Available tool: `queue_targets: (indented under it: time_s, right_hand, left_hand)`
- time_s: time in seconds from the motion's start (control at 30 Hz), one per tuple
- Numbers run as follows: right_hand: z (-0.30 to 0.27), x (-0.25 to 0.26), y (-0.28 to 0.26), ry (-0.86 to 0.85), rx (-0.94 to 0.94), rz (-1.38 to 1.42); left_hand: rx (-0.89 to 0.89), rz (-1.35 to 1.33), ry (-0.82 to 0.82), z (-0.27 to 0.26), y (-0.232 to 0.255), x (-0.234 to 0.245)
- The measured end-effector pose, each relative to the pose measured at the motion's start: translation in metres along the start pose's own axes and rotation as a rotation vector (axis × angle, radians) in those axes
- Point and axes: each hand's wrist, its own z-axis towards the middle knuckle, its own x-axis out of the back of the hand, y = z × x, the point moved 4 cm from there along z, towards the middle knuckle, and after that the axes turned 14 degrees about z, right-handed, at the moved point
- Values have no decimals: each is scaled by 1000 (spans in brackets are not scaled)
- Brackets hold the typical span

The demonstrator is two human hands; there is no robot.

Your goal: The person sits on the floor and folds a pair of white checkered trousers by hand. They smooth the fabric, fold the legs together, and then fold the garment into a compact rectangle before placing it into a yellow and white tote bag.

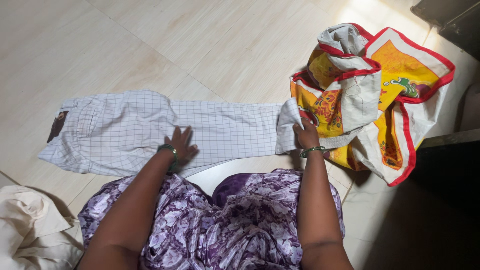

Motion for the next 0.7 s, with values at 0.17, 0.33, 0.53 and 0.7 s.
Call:
queue_targets:
  time_s: [0.17,0.33,0.53,0.7]
  right_hand:
    - [-13,-19,-26,-180,-153,461]
    - [-15,20,-28,-118,-139,831]
    - [0,45,13,298,23,-311]
    - [-1,-8,5,144,68,-574]
  left_hand:
    - [365,-580,-178,-10,-20,-3]
    - [578,-497,-211,3,-70,-38]
    - [927,-527,-298,-25,-111,-63]
    - [758,-460,-154,-14,-82,-27]
